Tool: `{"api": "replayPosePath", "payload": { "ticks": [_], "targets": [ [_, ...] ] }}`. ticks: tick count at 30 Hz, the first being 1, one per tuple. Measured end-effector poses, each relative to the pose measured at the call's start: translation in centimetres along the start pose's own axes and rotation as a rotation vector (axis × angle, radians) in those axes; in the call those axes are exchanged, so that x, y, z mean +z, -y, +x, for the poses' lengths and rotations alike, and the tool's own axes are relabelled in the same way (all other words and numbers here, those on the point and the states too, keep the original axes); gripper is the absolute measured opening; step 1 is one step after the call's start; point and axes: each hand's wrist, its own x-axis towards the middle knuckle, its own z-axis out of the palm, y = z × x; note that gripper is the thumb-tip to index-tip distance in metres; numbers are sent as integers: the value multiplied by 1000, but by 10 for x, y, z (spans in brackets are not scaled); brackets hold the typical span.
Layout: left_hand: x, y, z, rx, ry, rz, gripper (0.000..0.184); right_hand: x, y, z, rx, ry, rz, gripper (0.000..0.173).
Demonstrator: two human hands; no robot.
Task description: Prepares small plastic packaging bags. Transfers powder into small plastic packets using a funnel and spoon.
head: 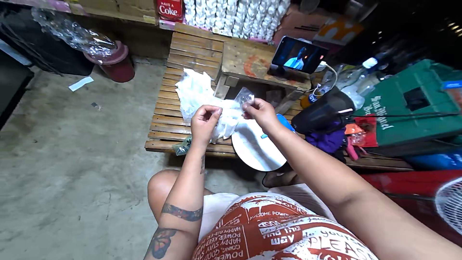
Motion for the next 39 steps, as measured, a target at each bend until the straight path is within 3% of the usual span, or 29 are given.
{"api": "replayPosePath", "payload": {
  "ticks": [8, 10, 13, 15, 17, 20, 25, 29, 34, 39],
  "targets": [
    [-3, 3, 2, -8, -28, -17, 7, 23, 2, 54, 63, -9, 126, 23],
    [-4, 3, 2, -5, -28, -21, 8, 25, 1, 56, 84, 52, 90, 34],
    [-4, 1, -2, 1, -18, 36, 10, 23, -1, 41, 70, 49, -24, 57],
    [-2, -4, -9, -11, -6, 146, 12, 21, 0, 17, -21, 66, -15, 59],
    [2, -5, -6, -6, -24, 209, 11, 20, 1, -7, -144, 190, 24, 54],
    [7, -1, -5, 142, -4, 313, 15, 20, -3, -27, -259, 324, -31, 60],
    [21, 2, -12, 290, 4, 247, 15, 20, 13, -33, -346, 186, -35, 19],
    [21, 14, -15, 302, -13, 145, 21, 21, 23, -35, -426, 143, -88, 16],
    [15, 31, -25, 86, 138, 101, 55, 19, 24, -42, -447, 108, -146, 20],
    [21, 36, -34, 33, 232, 173, 21, 8, 18, -47, -398, 79, -156, 17]
  ]
}}
